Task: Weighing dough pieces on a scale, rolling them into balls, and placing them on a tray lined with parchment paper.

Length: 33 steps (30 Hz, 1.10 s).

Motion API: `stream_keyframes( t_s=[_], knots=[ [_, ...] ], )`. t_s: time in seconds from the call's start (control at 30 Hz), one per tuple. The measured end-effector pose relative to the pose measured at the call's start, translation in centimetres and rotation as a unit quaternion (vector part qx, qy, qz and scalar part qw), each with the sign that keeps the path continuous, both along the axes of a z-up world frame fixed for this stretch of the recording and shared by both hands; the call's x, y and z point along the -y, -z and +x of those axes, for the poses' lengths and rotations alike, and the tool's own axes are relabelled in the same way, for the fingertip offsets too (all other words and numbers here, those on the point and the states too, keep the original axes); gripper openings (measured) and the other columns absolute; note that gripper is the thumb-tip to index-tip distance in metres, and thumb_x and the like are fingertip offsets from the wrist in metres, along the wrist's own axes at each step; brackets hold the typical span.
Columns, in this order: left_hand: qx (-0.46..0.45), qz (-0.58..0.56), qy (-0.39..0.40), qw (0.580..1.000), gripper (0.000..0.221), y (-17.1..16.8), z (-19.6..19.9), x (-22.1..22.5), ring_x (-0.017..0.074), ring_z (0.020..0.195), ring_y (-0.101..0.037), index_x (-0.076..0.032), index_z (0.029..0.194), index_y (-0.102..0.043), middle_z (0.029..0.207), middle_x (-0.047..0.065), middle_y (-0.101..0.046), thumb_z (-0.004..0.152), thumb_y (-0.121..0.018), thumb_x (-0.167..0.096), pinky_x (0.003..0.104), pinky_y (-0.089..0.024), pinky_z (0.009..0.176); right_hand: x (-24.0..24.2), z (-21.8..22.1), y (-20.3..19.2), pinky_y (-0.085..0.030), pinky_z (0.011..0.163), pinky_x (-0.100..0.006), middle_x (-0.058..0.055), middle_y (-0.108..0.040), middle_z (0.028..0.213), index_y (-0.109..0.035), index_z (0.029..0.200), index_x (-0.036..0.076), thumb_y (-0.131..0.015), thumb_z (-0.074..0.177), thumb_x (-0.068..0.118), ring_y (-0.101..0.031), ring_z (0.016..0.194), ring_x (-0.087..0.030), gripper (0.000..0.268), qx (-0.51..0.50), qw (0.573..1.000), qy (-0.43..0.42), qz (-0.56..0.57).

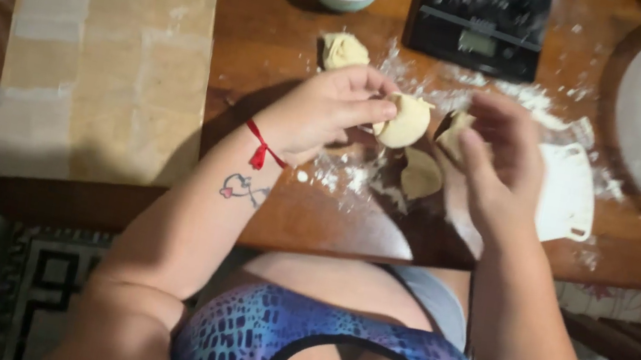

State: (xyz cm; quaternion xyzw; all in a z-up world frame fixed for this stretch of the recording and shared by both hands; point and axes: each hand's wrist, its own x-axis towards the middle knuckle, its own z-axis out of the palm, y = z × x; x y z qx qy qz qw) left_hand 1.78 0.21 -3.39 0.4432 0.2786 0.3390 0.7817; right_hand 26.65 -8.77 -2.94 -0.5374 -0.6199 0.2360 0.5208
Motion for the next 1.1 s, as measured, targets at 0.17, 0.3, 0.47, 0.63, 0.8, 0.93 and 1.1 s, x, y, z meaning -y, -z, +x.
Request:
stream_keyframes(
  t_s=[0.17,0.3,0.47,0.63,0.8,0.93,1.1],
  knots=[
    [0.059,-0.08,-0.008,0.995,0.03,1.7,2.7,-1.8,0.0142,0.091,-0.08,-0.012,0.128,-0.072,0.105,0.004,-0.078,0.102,-0.078,-0.026,0.031,-0.071,0.082,-4.1,-2.7,-2.3,-0.066,0.084,-0.034,-0.014,-0.068,0.123,-0.057,0.15,-0.001,-0.072,0.105,0.012,-0.068,0.1,-0.015,0.049,-0.189,0.966,-0.138,-0.108],
    [0.104,-0.027,-0.088,0.99,0.054,1.0,3.5,-1.6,0.0147,0.103,-0.072,-0.008,0.144,-0.064,0.121,0.007,-0.07,0.1,-0.084,-0.033,0.027,-0.066,0.084,-6.5,-2.5,-1.5,-0.071,0.066,-0.034,-0.012,-0.071,0.1,-0.067,0.129,0.0,-0.076,0.105,0.009,-0.076,0.082,-0.018,0.027,-0.244,0.958,-0.079,-0.128],
    [0.036,0.052,-0.158,0.985,0.059,2.6,4.1,-1.8,0.0136,0.098,-0.069,-0.002,0.138,-0.064,0.113,0.008,-0.069,0.089,-0.094,-0.017,0.025,-0.066,0.079,-7.7,-3.1,-1.3,-0.07,0.06,-0.033,-0.01,-0.067,0.093,-0.066,0.126,-0.002,-0.079,0.102,0.007,-0.074,0.075,-0.016,0.028,-0.256,0.956,-0.071,-0.124],
    [0.01,0.024,-0.195,0.98,0.039,3.7,3.9,-2.1,0.011,0.09,-0.074,-0.002,0.124,-0.076,0.102,0.01,-0.079,0.091,-0.092,-0.016,0.026,-0.067,0.074,-8.0,-3.1,-0.1,-0.069,0.063,-0.032,-0.011,-0.069,0.099,-0.066,0.136,-0.001,-0.077,0.105,0.014,-0.069,0.085,-0.014,0.037,-0.202,0.967,-0.083,-0.129],
    [0.042,0.048,-0.178,0.982,0.063,3.2,3.7,-1.4,0.0152,0.107,-0.069,-0.007,0.14,-0.066,0.125,0.009,-0.071,0.087,-0.096,-0.02,0.031,-0.065,0.089,-7.7,-3.1,1.5,-0.072,0.068,-0.037,-0.018,-0.07,0.096,-0.067,0.133,-0.004,-0.072,0.106,0.008,-0.073,0.079,-0.019,0.03,-0.24,0.958,-0.09,-0.126],
    [0.007,0.048,-0.178,0.983,0.043,4.2,3.7,-1.6,0.0092,0.101,-0.069,-0.008,0.128,-0.076,0.116,0.005,-0.075,0.093,-0.091,-0.026,0.026,-0.065,0.085,-7.6,-2.7,2.2,-0.072,0.068,-0.04,-0.018,-0.068,0.1,-0.062,0.138,-0.007,-0.072,0.105,0.006,-0.073,0.083,-0.019,0.036,-0.248,0.954,-0.114,-0.121],
    [-0.013,0.073,-0.209,0.975,0.029,4.2,3.7,-1.5,0.0065,0.096,-0.069,-0.009,0.122,-0.08,0.108,0.005,-0.08,0.099,-0.086,-0.024,0.026,-0.065,0.085,-7.1,-3.1,1.6,-0.071,0.069,-0.04,-0.021,-0.07,0.101,-0.062,0.134,-0.01,-0.075,0.099,-0.002,-0.075,0.083,-0.022,0.037,-0.223,0.958,-0.151,-0.095]
  ],
)
